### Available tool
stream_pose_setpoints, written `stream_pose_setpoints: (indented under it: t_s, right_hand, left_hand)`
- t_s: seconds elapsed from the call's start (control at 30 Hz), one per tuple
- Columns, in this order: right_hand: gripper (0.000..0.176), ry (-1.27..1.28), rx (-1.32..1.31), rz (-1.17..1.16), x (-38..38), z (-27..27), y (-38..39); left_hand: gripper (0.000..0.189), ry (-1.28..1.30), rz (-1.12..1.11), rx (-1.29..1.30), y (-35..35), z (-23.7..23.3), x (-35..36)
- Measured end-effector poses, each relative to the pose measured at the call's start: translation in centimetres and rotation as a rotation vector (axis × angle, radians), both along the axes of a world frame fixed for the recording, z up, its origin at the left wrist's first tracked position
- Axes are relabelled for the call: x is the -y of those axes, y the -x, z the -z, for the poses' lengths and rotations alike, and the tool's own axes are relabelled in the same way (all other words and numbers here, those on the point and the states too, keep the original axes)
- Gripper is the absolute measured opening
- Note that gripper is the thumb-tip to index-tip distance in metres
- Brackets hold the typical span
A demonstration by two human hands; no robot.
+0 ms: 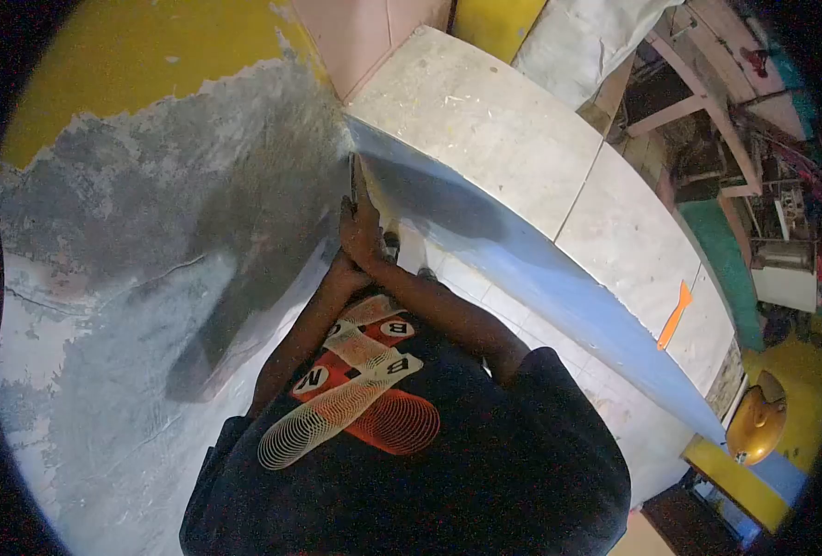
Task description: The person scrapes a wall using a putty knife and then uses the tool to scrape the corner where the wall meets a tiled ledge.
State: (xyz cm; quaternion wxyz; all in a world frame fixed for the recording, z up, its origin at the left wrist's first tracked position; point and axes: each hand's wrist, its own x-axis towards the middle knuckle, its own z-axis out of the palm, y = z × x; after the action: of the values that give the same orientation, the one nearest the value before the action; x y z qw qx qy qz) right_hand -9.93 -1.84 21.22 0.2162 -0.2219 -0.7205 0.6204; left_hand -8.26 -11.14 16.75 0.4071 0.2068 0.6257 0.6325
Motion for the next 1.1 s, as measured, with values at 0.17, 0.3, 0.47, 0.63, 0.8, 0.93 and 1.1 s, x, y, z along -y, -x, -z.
stream_pose_setpoints:
  t_s: [0.17, 0.3, 0.47, 0.63, 0.8, 0.93, 1.1]
  right_hand:
    - [0.054, 0.033, -0.093, -0.019, -0.1, -3.0, -0.6]
    - [0.052, 0.016, -0.065, 0.033, -0.6, -0.8, 0.1]
    - [0.052, 0.049, 0.129, 0.004, -1.3, 1.3, -0.9]
    - [0.041, -0.142, -0.220, 0.091, -1.2, 1.8, 0.5]
    - [0.044, 0.078, 0.062, 0.036, -1.1, 2.0, -0.5]
    - [0.050, 0.063, 0.086, -0.019, -1.8, 0.6, -1.3]
    - [0.050, -0.090, -0.156, 0.044, -1.7, 1.4, 0.7]
  left_hand:
    - [0.037, -0.086, -0.129, -0.009, -0.3, -3.5, -1.1]
    - [0.033, -0.563, -0.143, 0.556, 1.4, 7.1, -1.8]
    - [0.028, -0.481, -0.137, 1.141, 1.4, 9.3, -1.5]
    - [0.028, -0.685, -0.237, 1.203, 0.6, 2.1, -2.0]
    - [0.029, -0.516, -0.311, 1.243, 0.5, 2.6, -2.4]
    - [0.030, -0.514, -0.320, 1.277, 0.4, 2.8, -2.5]
    - [0.032, -0.252, -0.577, 1.171, 1.3, -2.0, -3.2]
